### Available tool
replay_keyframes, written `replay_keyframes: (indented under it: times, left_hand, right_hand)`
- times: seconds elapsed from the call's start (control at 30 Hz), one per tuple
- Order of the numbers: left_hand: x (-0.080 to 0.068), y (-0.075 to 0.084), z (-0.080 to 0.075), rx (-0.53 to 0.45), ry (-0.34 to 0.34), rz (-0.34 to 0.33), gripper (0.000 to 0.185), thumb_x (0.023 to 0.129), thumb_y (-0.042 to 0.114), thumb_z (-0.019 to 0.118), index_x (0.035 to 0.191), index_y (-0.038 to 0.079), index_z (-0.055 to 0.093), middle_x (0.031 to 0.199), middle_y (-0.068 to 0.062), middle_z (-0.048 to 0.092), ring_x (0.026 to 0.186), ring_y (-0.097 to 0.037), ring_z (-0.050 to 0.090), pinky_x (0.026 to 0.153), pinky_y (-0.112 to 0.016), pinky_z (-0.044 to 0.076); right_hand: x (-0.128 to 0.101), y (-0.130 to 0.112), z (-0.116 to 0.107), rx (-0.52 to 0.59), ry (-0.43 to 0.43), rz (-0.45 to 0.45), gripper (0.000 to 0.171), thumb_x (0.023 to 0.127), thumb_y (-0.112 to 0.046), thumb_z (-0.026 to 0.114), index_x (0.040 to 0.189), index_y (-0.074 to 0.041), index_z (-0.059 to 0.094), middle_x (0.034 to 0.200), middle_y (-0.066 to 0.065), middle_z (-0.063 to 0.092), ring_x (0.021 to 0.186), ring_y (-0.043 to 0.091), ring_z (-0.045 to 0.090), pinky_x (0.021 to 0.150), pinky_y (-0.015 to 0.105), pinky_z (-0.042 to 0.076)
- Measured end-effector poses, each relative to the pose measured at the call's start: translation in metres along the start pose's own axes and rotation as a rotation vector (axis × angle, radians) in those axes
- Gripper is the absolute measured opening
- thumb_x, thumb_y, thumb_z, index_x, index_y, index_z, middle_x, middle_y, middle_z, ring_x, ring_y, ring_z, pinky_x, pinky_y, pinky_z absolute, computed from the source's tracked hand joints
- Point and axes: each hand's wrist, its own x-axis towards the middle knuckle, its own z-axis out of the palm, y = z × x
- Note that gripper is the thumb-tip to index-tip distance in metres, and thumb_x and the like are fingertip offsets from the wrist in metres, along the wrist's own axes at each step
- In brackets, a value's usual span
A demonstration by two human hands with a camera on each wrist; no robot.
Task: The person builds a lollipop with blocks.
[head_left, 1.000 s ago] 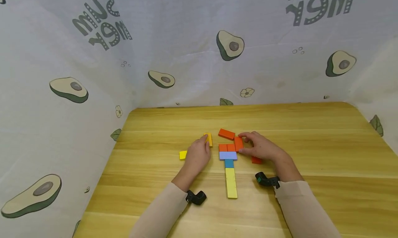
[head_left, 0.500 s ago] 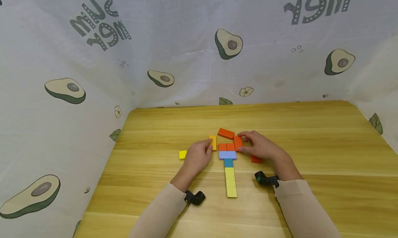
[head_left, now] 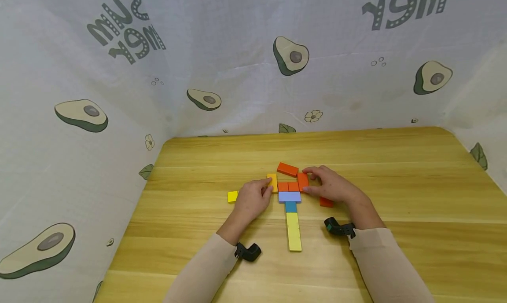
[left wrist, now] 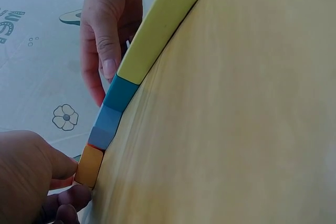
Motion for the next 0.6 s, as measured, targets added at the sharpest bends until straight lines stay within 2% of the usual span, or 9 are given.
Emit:
replay_keyframes:
  times: [0.27, 0.6]
  left_hand:
    - [-0.001, 0.001, -0.0006, -0.002, -0.002, -0.004, 0.033, 0.09, 0.028, 0.06, 0.118, 0.012, 0.066, 0.057, 0.008, 0.045, 0.051, -0.007, 0.041, 0.045, -0.021, 0.033]
    - [-0.0025, 0.0001, 0.0006, -0.002, 0.014, 0.022, 0.032, 0.09, 0.028, 0.06, 0.118, 0.012, 0.066, 0.056, 0.009, 0.044, 0.049, -0.006, 0.04, 0.045, -0.021, 0.033]
  right_hand:
    - [0.0018, 0.0007, 0.0005, 0.003, -0.006, 0.025, 0.061, 0.081, -0.043, 0.067, 0.133, -0.018, 0.046, 0.115, 0.012, 0.048, 0.098, 0.027, 0.047, 0.086, 0.048, 0.041]
    - [0.0008, 0.001, 0.0011, 0.008, 0.001, 0.033, 0.061, 0.082, -0.041, 0.067, 0.134, -0.019, 0.045, 0.115, 0.012, 0.048, 0.098, 0.027, 0.048, 0.086, 0.048, 0.042]
